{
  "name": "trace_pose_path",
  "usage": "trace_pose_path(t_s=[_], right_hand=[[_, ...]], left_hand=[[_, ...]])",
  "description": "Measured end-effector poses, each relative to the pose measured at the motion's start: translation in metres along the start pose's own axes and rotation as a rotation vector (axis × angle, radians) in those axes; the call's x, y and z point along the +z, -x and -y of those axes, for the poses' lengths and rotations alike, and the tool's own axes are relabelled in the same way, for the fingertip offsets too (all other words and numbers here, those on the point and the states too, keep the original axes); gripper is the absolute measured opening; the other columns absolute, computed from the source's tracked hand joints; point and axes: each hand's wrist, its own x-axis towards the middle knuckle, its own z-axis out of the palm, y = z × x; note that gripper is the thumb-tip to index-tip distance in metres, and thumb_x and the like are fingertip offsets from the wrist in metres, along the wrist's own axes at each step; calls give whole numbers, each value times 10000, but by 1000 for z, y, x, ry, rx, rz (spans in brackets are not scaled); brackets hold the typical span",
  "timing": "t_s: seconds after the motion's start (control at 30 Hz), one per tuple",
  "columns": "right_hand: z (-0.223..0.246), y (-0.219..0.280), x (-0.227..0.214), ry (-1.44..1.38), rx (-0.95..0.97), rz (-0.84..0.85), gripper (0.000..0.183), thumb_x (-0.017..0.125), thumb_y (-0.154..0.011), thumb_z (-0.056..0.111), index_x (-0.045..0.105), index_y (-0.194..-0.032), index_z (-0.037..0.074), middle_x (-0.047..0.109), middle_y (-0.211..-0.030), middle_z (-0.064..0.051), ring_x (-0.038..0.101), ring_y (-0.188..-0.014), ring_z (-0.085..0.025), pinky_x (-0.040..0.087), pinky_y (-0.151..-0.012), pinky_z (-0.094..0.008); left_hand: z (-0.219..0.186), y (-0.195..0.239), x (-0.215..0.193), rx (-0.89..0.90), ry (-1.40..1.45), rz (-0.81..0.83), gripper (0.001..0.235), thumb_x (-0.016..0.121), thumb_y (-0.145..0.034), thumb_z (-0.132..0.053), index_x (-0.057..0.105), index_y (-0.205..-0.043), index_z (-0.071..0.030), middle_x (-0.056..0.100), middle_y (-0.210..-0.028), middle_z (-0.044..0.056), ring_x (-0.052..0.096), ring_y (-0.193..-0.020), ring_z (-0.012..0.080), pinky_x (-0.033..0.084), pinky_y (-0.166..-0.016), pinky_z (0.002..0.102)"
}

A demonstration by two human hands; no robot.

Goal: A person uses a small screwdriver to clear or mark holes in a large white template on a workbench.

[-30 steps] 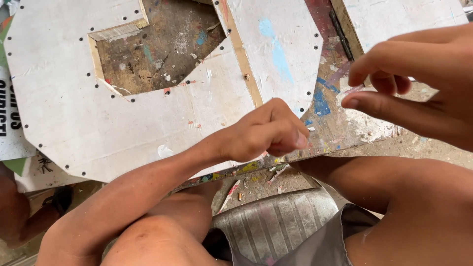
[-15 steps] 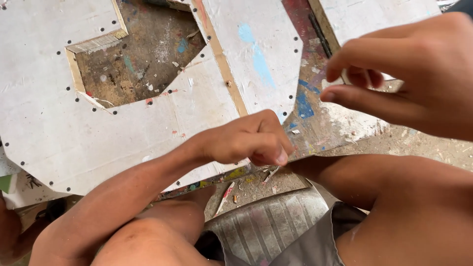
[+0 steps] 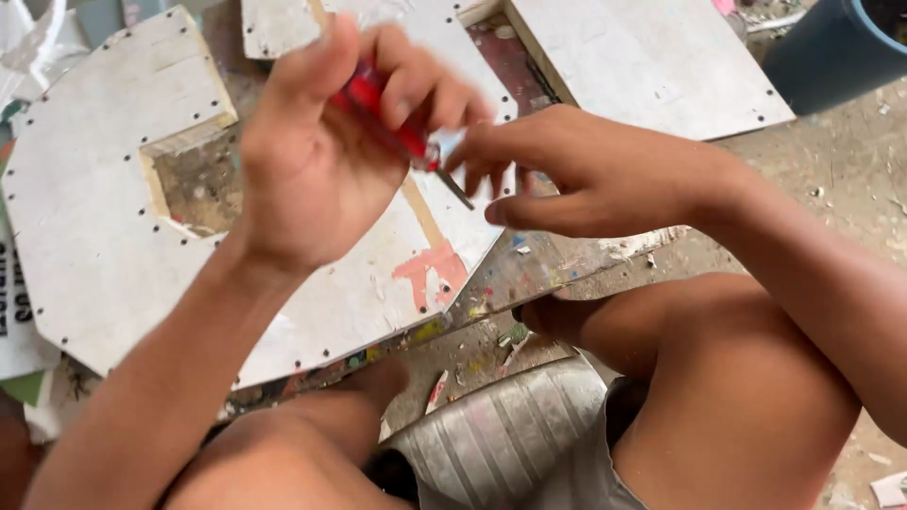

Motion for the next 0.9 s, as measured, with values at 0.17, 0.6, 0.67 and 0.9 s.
trace_pose_path(t_s=[0.17, 0.6, 0.67, 0.9], right_hand=[[11, -15, 22, -354, -68, -113, 286, 619, -999, 209, 514, -1212, 50, 644, -1169, -71, 629, -1045, -142, 587, -915, -316], [-66, -7, 34, -256, 898, -196, 294, 571, -1071, 224, 653, -956, -33, 748, -821, -197, 712, -665, -279, 606, -604, -390], [-73, -7, 37, -363, 931, -215, 299, 581, -1075, 222, 648, -1001, -60, 737, -847, -242, 717, -700, -308, 621, -627, -403], [-64, -8, 36, -282, 895, -173, 318, 565, -1075, 272, 654, -979, -18, 751, -847, -205, 736, -733, -275, 612, -642, -379]], left_hand=[[7, -2, -7, 120, -328, -19, 433, 431, -1019, -646, 532, -1096, -232, 555, -1200, -56, 528, -1338, 149, 349, -1160, 361], [169, 101, -39, -346, -1942, 50, 1218, 703, -724, -713, 143, -1602, -81, 61, -1635, 373, 51, -1459, 659, 111, -1110, 796], [168, 98, -32, -414, -1854, 5, 988, 633, -815, -526, 205, -1583, -75, 90, -1624, 384, 71, -1442, 681, 132, -1091, 809], [178, 99, -26, -401, -2027, 137, 842, 562, -885, -541, 302, -1542, -83, 213, -1559, 450, 215, -1360, 749, 242, -1041, 838]])
